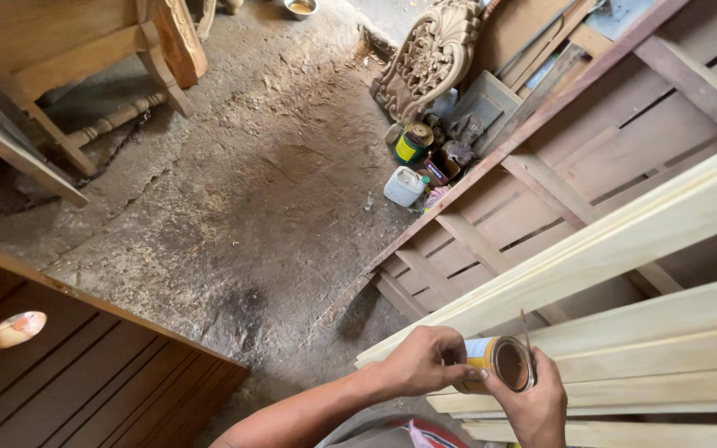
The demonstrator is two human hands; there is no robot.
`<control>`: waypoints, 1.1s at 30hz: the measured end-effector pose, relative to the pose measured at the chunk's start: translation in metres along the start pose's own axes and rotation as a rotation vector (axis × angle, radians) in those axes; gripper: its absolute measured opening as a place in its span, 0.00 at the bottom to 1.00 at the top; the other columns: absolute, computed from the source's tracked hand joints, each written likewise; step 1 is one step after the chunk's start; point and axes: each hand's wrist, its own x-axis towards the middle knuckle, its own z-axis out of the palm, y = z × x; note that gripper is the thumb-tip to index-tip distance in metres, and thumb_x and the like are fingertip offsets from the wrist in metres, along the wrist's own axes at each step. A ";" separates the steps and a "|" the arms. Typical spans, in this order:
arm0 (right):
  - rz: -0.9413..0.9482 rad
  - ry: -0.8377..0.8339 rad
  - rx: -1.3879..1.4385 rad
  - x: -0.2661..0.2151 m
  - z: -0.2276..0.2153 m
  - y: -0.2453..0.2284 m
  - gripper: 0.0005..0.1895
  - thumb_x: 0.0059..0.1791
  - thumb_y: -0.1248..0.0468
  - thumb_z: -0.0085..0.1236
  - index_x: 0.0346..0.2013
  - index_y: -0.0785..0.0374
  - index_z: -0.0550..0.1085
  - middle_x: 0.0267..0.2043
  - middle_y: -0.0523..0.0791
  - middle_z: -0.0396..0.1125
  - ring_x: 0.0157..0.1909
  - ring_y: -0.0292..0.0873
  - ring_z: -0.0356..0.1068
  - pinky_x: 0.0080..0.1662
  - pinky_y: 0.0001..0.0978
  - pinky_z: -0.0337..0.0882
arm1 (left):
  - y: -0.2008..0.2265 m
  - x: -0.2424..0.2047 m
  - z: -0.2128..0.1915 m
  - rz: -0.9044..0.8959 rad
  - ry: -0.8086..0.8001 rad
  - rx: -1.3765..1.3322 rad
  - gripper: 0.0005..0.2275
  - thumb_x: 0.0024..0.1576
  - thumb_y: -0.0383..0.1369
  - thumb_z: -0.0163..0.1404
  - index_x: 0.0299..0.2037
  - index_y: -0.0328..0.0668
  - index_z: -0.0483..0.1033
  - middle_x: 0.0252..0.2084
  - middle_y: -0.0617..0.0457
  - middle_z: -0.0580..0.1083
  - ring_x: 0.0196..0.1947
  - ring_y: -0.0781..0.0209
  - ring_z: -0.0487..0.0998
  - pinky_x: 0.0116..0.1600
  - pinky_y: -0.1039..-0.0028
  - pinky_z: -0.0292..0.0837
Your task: The person kneels on the floor and applies a dark wood stain to several vertical wooden planks using a small brush. They repeatedly dip the brush into a can of stain and apply it to the surface of the planks.
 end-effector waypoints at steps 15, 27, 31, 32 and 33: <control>0.035 -0.075 0.021 0.010 0.011 -0.019 0.42 0.33 0.60 0.75 0.57 0.72 0.70 0.50 0.52 0.73 0.50 0.44 0.75 0.51 0.37 0.74 | -0.006 -0.004 -0.011 -0.002 0.026 -0.022 0.11 0.55 0.33 0.62 0.30 0.32 0.76 0.27 0.47 0.76 0.27 0.63 0.78 0.34 0.71 0.73; 0.064 0.091 -0.032 -0.017 -0.014 -0.013 0.38 0.33 0.58 0.76 0.53 0.72 0.72 0.48 0.53 0.72 0.48 0.46 0.74 0.49 0.37 0.74 | -0.005 0.016 0.011 0.001 -0.144 -0.051 0.08 0.57 0.31 0.59 0.35 0.33 0.77 0.29 0.46 0.77 0.29 0.62 0.77 0.36 0.70 0.74; 0.212 0.191 0.028 -0.046 -0.029 0.000 0.39 0.33 0.58 0.76 0.53 0.72 0.70 0.46 0.52 0.73 0.46 0.45 0.74 0.47 0.36 0.74 | -0.012 0.032 0.023 -0.009 -0.212 0.042 0.09 0.56 0.30 0.57 0.42 0.33 0.79 0.33 0.46 0.79 0.30 0.61 0.79 0.37 0.70 0.76; 0.249 0.202 0.048 -0.055 -0.033 0.005 0.37 0.33 0.59 0.76 0.51 0.70 0.72 0.45 0.51 0.73 0.45 0.44 0.75 0.47 0.36 0.74 | -0.014 0.037 0.023 -0.021 -0.233 0.058 0.10 0.56 0.31 0.58 0.44 0.34 0.79 0.33 0.46 0.79 0.30 0.61 0.79 0.38 0.70 0.77; 0.285 0.214 0.068 -0.064 -0.036 0.009 0.34 0.34 0.59 0.75 0.50 0.69 0.73 0.45 0.50 0.74 0.45 0.43 0.75 0.47 0.36 0.75 | -0.017 0.043 0.025 -0.032 -0.254 0.075 0.11 0.56 0.32 0.58 0.45 0.34 0.78 0.34 0.46 0.80 0.31 0.61 0.80 0.39 0.71 0.78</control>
